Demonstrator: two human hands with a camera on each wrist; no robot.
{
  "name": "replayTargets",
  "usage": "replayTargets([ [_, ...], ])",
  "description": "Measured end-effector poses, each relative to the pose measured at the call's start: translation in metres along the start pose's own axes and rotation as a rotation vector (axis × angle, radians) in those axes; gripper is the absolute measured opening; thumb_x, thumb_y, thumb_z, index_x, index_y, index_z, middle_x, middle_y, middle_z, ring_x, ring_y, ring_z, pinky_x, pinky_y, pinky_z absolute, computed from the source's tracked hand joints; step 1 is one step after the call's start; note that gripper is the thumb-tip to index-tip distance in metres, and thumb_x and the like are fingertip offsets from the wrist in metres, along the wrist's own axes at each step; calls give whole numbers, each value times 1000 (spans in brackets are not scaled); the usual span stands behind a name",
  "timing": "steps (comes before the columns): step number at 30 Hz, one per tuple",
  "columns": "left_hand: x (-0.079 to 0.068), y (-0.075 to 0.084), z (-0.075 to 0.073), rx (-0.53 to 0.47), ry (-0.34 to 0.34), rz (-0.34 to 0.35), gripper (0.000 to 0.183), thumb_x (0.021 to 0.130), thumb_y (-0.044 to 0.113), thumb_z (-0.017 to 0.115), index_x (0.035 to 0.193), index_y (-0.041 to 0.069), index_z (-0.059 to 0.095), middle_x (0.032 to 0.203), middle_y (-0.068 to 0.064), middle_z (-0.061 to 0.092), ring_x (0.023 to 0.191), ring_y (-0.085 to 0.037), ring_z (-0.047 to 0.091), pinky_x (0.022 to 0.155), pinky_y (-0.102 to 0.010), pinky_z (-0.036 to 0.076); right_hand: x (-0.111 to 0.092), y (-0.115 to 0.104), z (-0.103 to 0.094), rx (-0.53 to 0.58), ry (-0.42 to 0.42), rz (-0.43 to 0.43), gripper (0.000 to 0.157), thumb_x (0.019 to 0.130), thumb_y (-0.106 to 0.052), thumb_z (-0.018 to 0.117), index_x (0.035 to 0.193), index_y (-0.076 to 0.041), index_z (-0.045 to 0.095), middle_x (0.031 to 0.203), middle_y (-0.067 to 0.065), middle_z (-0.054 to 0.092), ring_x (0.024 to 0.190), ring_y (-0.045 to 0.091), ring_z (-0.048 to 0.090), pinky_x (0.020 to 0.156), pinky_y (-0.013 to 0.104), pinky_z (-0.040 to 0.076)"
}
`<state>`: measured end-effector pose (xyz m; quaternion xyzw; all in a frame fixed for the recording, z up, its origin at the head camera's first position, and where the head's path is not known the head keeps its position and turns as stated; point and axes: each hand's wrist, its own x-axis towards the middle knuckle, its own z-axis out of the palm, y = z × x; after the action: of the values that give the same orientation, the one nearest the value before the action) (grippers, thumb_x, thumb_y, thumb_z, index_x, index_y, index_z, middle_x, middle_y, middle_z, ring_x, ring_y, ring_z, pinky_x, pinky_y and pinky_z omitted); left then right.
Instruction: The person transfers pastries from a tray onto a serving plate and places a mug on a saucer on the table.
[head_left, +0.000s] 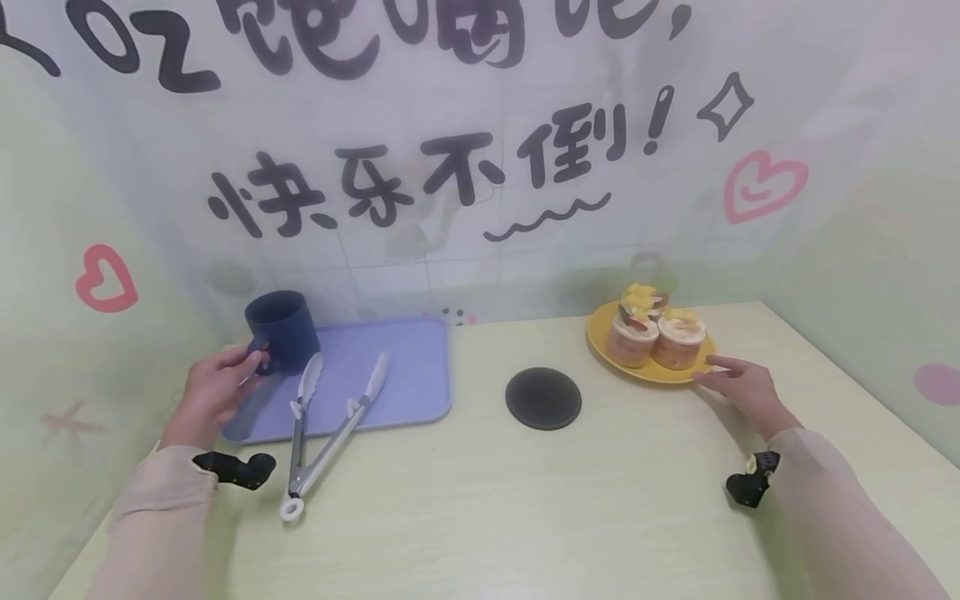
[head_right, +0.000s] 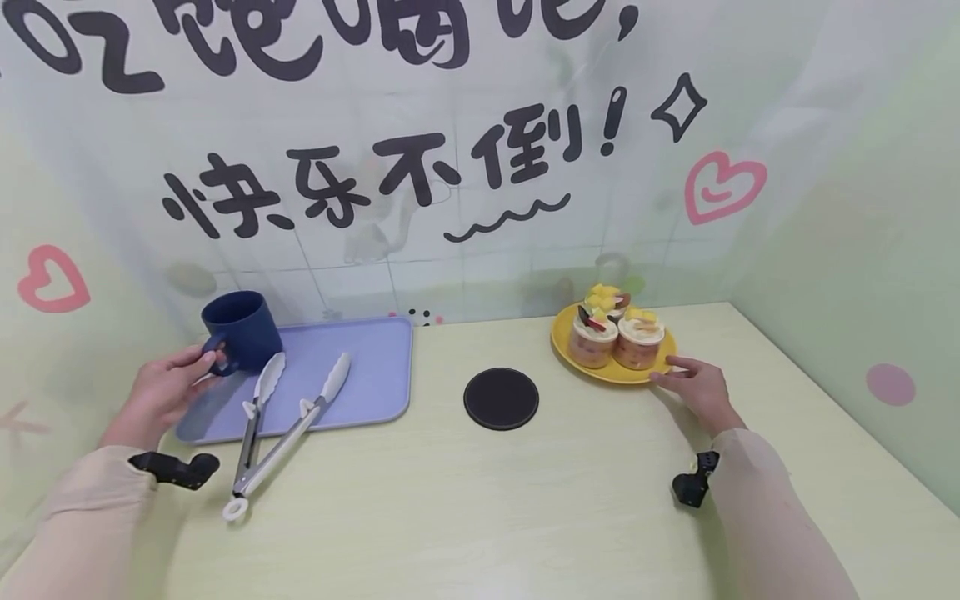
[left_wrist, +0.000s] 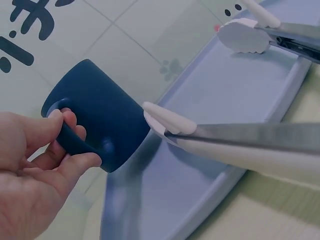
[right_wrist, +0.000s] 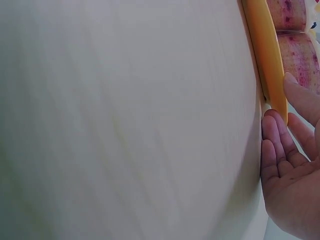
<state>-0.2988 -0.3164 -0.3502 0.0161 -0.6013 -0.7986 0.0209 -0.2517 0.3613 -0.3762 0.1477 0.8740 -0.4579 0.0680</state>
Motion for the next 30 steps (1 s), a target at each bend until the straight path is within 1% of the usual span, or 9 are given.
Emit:
replayTargets([
  [5,-1,4,2,-21,-28,28,32,87,-6,54,79,19,72,77,2,65,75,-6,62,67,-22,51,0,0,0,4,-8,-6,85,86,-52,55,143,0,21,140,32,25,125,45,27,97,55,28],
  [9,-3,7,2,-46,-43,26,32,87,-7,54,80,17,72,78,1,65,75,-7,63,68,-22,51,0,-1,0,5,-9,-9,86,85,-53,55,143,0,20,140,32,25,124,45,28,97,55,28],
  [14,-6,12,3,-76,-43,11,30,87,-7,54,81,15,73,77,-1,66,75,-8,63,68,-23,51,-2,-1,0,10,-6,-5,86,86,-52,55,143,1,20,141,32,22,126,47,24,97,57,27],
  [19,-11,18,4,-76,-49,27,30,87,-7,54,81,15,74,77,-1,67,74,-7,64,68,-23,51,-2,-1,1,12,1,-5,85,86,-52,55,143,1,20,141,32,21,126,48,23,97,57,26],
  [22,-13,23,6,-106,-70,35,28,87,-7,54,83,13,74,79,-2,68,75,-8,64,68,-23,51,-2,0,1,0,5,-13,85,86,-51,55,142,2,21,142,32,20,127,48,21,98,58,25],
  [25,-14,28,7,-123,-93,41,28,87,-8,54,85,12,73,81,-3,68,76,-8,64,69,-24,51,-3,0,1,-5,6,-10,86,85,-52,55,142,3,21,140,32,24,126,48,23,97,57,26],
  [30,-18,35,8,-125,-116,44,27,87,-7,54,87,12,73,84,-2,69,78,-8,64,69,-24,51,-4,-3,0,-5,0,-38,85,86,-52,55,142,3,22,138,32,28,125,45,29,97,55,29],
])
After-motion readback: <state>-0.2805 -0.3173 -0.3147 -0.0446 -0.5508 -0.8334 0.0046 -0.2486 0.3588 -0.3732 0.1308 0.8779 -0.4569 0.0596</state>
